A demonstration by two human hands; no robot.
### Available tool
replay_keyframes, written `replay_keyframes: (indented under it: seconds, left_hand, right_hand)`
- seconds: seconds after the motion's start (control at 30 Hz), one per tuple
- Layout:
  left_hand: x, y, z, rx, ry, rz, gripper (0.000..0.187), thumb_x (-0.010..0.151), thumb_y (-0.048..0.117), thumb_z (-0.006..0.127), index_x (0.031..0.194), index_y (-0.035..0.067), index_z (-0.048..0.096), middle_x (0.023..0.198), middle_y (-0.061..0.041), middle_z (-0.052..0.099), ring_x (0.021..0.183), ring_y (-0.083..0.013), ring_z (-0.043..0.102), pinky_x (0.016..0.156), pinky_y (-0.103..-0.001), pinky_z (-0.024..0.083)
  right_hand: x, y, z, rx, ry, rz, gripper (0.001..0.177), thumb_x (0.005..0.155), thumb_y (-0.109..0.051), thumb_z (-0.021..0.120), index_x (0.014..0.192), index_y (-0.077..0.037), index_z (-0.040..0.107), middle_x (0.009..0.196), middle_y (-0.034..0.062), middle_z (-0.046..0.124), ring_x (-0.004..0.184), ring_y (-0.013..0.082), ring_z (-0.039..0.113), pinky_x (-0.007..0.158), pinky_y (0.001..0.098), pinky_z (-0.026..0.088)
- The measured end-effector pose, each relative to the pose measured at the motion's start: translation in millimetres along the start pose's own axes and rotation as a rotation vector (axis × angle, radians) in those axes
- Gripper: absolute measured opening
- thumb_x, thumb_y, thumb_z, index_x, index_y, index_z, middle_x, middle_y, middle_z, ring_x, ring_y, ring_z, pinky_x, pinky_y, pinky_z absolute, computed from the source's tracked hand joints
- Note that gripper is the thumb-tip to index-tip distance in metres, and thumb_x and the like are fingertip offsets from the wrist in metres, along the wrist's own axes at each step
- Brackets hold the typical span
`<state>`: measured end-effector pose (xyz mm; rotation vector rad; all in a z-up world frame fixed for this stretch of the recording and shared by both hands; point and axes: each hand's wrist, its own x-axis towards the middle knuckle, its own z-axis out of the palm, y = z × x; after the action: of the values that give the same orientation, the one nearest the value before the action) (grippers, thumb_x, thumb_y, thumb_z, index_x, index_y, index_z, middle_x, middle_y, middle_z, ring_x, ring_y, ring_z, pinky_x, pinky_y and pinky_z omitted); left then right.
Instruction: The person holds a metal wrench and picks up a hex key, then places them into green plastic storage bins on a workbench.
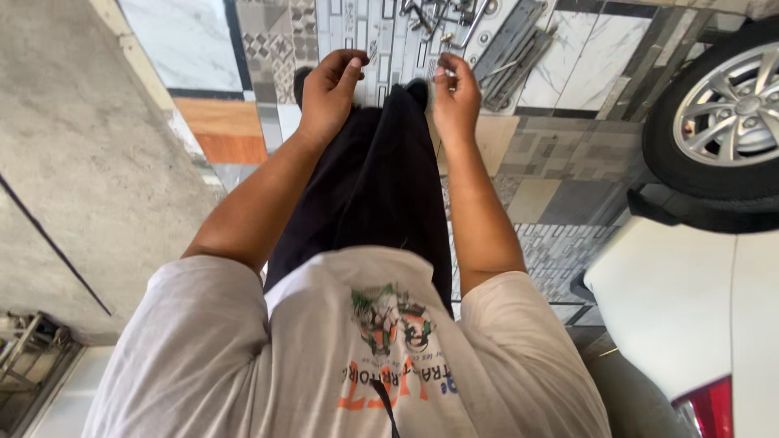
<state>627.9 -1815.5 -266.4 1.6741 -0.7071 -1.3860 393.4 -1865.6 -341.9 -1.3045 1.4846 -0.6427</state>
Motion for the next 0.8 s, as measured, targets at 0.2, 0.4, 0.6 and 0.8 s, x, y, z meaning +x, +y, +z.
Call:
replay_keyframes:
  seconds: [0.2, 0.4, 0.6, 0.8]
  left_hand:
    - [134, -146, 14, 0.155, 0.064, -0.023, 0.022, 0.103, 0.021, 0.062, 0.114, 0.003, 0.071, 0.096, -0.005, 0.075, 0.082, -0.0108, 0.066, 0.074, -0.027, 0.053]
    - [271, -308, 41, 0.523, 0.166, 0.115, 0.014, 0.093, 0.018, 0.07, 0.104, 0.008, 0.072, 0.1, -0.004, 0.075, 0.084, -0.0217, 0.068, 0.078, -0.036, 0.053]
    - [343, -438, 74, 0.954, 0.055, 0.226, 0.019, 0.084, 0.022, 0.075, 0.1, 0.012, 0.073, 0.112, -0.005, 0.063, 0.11, -0.0305, 0.054, 0.086, -0.046, 0.044]
    - [370, -491, 85, 1.322, -0.023, 0.261, 0.029, 0.08, 0.012, 0.07, 0.109, 0.01, 0.071, 0.12, -0.007, 0.055, 0.117, -0.0294, 0.047, 0.093, -0.046, 0.04]
  right_hand:
    - [99, 150, 88, -0.191, -0.034, 0.067, 0.023, 0.099, -0.012, 0.066, 0.12, -0.006, 0.067, 0.113, 0.0087, 0.075, 0.086, 0.0189, 0.072, 0.079, 0.0305, 0.056]
    - [206, 300, 161, -0.399, -0.066, -0.105, 0.024, 0.095, -0.012, 0.071, 0.117, -0.006, 0.064, 0.113, 0.0106, 0.069, 0.086, 0.0272, 0.071, 0.081, 0.0393, 0.055]
    - [258, 401, 208, -0.733, -0.347, -0.354, 0.025, 0.087, -0.009, 0.076, 0.111, -0.01, 0.069, 0.111, 0.0099, 0.065, 0.107, 0.0336, 0.06, 0.09, 0.0447, 0.051]
    - [279, 439, 234, -0.936, -0.389, -0.599, 0.025, 0.082, -0.002, 0.07, 0.102, -0.015, 0.078, 0.114, 0.006, 0.059, 0.114, 0.0274, 0.054, 0.093, 0.0414, 0.048]
